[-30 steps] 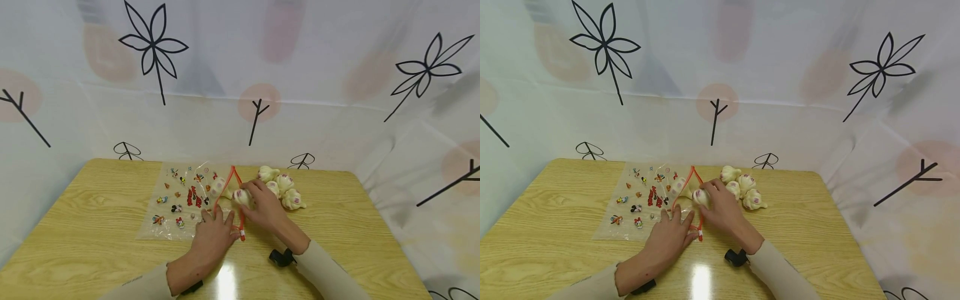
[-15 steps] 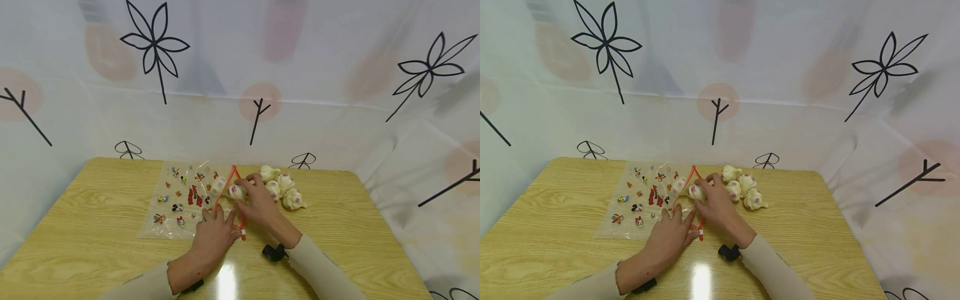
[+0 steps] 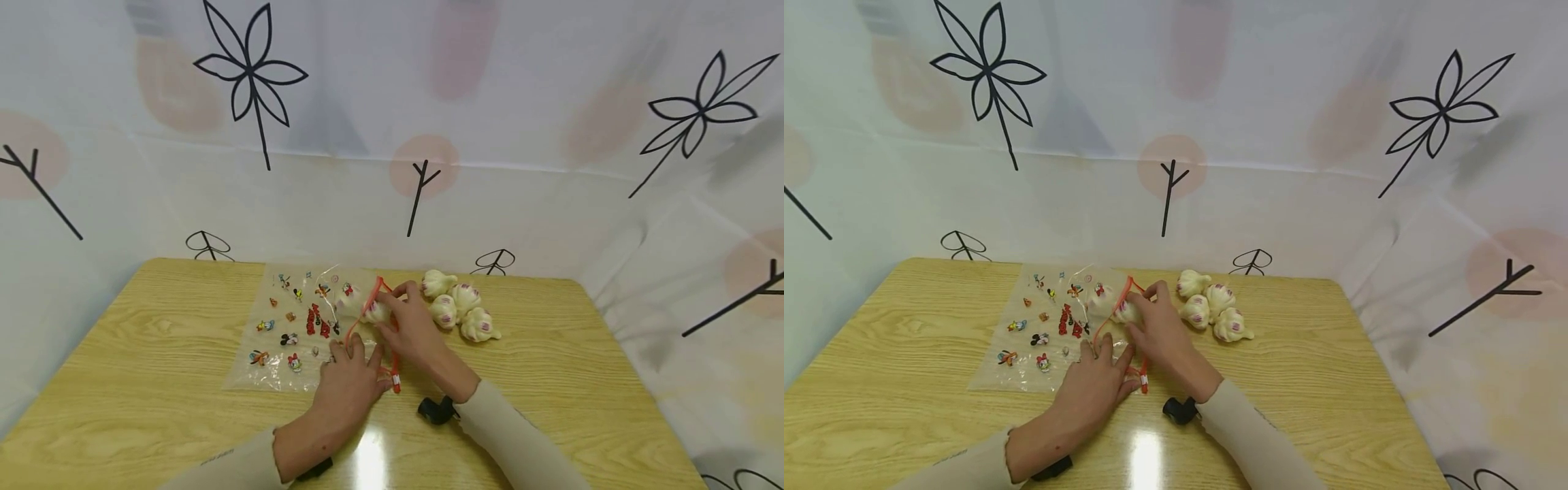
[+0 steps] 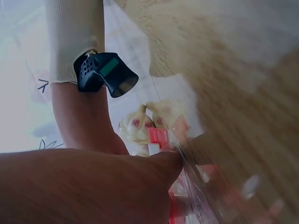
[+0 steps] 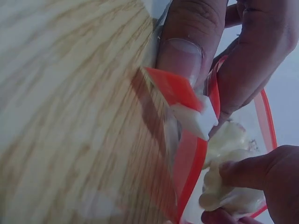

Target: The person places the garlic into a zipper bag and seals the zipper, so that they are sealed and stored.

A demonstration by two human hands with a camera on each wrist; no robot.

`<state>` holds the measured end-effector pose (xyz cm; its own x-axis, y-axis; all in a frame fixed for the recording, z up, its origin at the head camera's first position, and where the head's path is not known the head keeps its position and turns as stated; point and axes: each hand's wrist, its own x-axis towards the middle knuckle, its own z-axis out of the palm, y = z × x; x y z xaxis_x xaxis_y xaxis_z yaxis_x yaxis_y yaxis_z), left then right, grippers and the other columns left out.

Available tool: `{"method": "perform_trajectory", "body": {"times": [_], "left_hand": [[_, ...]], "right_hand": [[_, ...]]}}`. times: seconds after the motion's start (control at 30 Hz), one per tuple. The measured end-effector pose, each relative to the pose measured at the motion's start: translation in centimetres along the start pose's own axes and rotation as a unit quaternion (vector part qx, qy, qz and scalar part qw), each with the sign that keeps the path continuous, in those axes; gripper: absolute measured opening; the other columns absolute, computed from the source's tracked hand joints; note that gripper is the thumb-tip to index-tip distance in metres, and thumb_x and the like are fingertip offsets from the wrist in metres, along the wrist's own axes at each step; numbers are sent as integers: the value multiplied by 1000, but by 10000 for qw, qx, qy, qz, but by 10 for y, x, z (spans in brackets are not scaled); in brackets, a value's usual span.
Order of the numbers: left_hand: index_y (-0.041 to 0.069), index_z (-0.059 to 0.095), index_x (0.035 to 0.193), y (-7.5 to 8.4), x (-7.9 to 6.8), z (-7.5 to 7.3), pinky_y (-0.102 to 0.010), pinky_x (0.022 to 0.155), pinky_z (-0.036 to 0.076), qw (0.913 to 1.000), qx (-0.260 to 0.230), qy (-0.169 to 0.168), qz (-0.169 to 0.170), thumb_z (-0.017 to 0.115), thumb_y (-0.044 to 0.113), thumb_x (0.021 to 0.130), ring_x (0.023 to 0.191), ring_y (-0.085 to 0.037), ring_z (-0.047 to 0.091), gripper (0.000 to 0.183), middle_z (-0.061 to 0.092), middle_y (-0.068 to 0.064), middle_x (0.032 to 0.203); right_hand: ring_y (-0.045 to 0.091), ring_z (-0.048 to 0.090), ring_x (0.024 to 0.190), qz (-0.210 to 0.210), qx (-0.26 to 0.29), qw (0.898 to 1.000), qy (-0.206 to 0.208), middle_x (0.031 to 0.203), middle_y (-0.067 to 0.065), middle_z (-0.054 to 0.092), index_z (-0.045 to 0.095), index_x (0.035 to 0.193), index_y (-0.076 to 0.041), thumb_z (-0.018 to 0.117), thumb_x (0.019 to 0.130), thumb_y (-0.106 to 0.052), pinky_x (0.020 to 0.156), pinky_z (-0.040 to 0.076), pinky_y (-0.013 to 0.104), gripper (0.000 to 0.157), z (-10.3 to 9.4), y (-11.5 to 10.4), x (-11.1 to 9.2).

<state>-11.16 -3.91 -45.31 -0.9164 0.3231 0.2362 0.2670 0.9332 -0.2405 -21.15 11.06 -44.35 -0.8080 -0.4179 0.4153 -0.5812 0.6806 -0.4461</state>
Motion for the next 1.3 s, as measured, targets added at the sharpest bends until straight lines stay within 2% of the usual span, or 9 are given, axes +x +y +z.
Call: {"method": "perform_trajectory", "body": {"times": [0.23,0.47,0.67,0.8,0.93,1.13,1.3], "left_hand": [[23,71,140,1,0,1,-47,65,65,10000,-94,17,-20,62,69,96,115,-50,68,65,64,-23,137],[22,72,136,1,0,2,-47,62,64,10000,-14,93,-31,62,70,94,113,-50,67,64,65,-22,136],[20,75,128,1,0,4,-48,59,63,9993,5,379,-65,65,71,92,110,-50,68,63,66,-21,132],[17,76,125,0,0,4,-49,59,63,9991,-18,419,-35,65,71,92,110,-50,69,63,67,-21,132],[16,77,123,0,0,4,-48,58,63,9989,34,460,-7,65,72,91,109,-50,69,65,69,-20,130],[17,78,122,0,0,4,-48,58,63,9989,15,473,-14,66,71,91,109,-50,69,64,69,-20,131],[18,77,126,-1,0,3,-46,59,63,9991,33,420,10,66,71,92,109,-49,69,64,69,-19,131]], "right_hand": [[24,65,91,83,111,9999,21,110,12,50,71,123,-8,83,91,-8,78,60,38,34,7,-2,4],[24,67,86,-61,244,9995,170,94,10,58,72,108,-5,84,89,-5,77,61,36,22,14,-4,8],[23,73,82,117,607,9980,132,92,10,71,71,103,-4,81,91,-2,74,63,34,16,18,-6,15],[21,76,83,276,900,9956,-11,91,8,76,72,98,-5,78,93,0,75,63,31,10,20,-9,19],[22,77,85,353,1124,9929,-140,94,9,77,74,100,-3,76,94,-1,77,64,32,7,21,-13,20],[23,78,87,391,1109,9929,-177,97,10,77,75,104,-3,77,95,-2,78,64,32,9,20,-11,18],[24,76,87,108,1005,9948,-136,99,10,73,74,101,-3,76,94,-1,77,64,31,7,17,-10,14]]}}
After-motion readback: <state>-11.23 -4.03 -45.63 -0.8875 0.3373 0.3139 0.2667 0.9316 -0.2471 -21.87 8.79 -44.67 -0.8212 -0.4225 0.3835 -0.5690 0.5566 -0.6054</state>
